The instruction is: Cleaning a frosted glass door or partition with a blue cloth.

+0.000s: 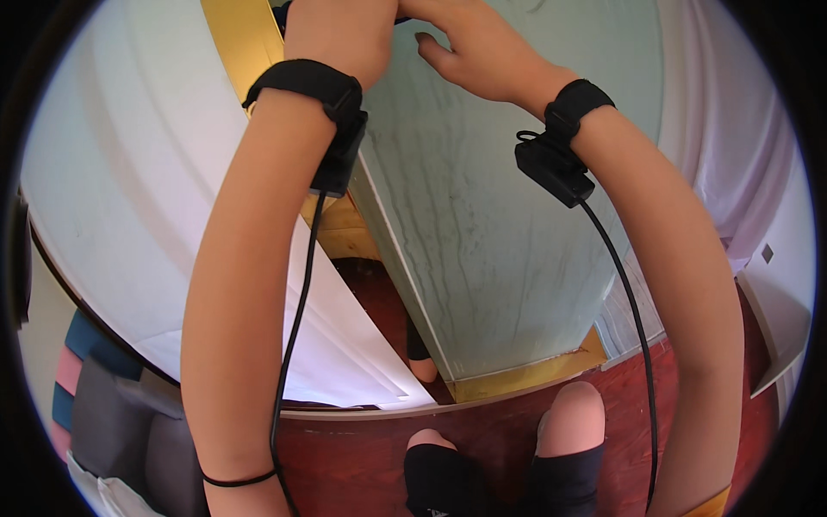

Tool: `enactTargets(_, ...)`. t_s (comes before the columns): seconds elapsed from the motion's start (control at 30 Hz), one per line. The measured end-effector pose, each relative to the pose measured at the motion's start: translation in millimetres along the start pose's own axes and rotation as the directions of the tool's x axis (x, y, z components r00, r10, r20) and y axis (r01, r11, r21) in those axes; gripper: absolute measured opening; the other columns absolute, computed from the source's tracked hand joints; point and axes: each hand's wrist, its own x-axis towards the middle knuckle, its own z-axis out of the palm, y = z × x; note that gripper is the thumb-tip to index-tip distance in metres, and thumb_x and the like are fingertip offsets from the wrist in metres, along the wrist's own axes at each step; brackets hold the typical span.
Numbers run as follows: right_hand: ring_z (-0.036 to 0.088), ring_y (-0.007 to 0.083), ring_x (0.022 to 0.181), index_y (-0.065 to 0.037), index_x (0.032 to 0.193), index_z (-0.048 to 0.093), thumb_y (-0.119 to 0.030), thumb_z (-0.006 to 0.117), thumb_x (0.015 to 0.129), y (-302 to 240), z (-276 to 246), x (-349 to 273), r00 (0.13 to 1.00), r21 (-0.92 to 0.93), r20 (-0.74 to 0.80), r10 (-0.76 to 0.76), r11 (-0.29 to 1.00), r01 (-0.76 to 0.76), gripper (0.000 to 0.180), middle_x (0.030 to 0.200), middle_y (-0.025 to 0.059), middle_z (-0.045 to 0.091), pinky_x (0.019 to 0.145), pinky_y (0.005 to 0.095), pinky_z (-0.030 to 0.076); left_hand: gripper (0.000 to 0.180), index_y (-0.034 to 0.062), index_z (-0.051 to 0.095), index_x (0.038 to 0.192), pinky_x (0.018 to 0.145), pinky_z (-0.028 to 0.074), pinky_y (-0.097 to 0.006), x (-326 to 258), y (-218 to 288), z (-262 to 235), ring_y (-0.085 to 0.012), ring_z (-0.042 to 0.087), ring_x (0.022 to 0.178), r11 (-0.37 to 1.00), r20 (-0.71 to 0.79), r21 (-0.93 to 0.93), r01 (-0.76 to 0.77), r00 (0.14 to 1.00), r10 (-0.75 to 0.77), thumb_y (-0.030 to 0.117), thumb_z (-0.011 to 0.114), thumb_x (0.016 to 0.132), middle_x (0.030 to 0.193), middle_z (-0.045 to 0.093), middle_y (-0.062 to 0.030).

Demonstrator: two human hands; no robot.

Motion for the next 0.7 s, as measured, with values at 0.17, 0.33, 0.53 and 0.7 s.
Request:
enactTargets(0.17, 0.059, 0.0425, 0.122, 0.000, 0.134, 0.058, 0.003, 0.061, 0.084, 8, -4, 0, 0.996, 0.020, -0.082, 0.024, 1.000, -0.023, 0.049, 0.129, 0.0246, 0.064, 0.106, 0.0477, 0.046, 0.016, 0.0006, 0.067, 0.102, 0.086, 0.058, -0.038, 12, 7, -18, -0.0320, 0.069, 0.102, 1.000, -0.001, -0.007, -0.019, 1.000, 0.019, 0.009, 0.068, 0.089, 0.105, 0.066, -0.0180)
enactTargets(0.33, 0.060, 0.0420, 0.120, 0.001, 0.131, 0.059, 0.001, 0.062, 0.085, 1, -20, 5, 0.998, -0.024, -0.052, 0.031, 0.999, -0.032, 0.046, 0.128, 0.0242, 0.064, 0.105, 0.0463, 0.047, 0.017, 0.0006, 0.068, 0.100, 0.086, 0.058, -0.039, 16, 9, -22, -0.0326, 0.070, 0.100, 0.998, -0.058, -0.050, 0.036, 0.998, -0.039, 0.011, 0.072, 0.087, 0.103, 0.068, -0.0196)
enactTargets(0.53, 0.060, 0.0421, 0.119, 0.000, 0.130, 0.061, -0.001, 0.063, 0.086, 5, -17, -12, 0.992, 0.030, -0.110, 0.067, 0.998, -0.064, 0.044, 0.127, 0.0234, 0.065, 0.104, 0.0461, 0.046, 0.019, 0.0011, 0.067, 0.101, 0.082, 0.059, -0.034, 21, 37, -12, -0.0287, 0.068, 0.100, 0.997, -0.049, -0.001, 0.073, 0.996, -0.073, 0.015, 0.072, 0.088, 0.104, 0.064, -0.0162)
enactTargets(0.7, 0.061, 0.0418, 0.117, -0.001, 0.128, 0.062, -0.002, 0.063, 0.086, 18, -23, -32, 0.983, 0.082, -0.110, 0.146, 0.987, -0.137, 0.042, 0.125, 0.0232, 0.065, 0.103, 0.0461, 0.047, 0.019, 0.0021, 0.066, 0.103, 0.075, 0.057, -0.027, 25, 71, 4, -0.0230, 0.066, 0.097, 0.987, -0.047, 0.107, 0.118, 0.992, -0.114, 0.015, 0.069, 0.088, 0.104, 0.062, -0.0123)
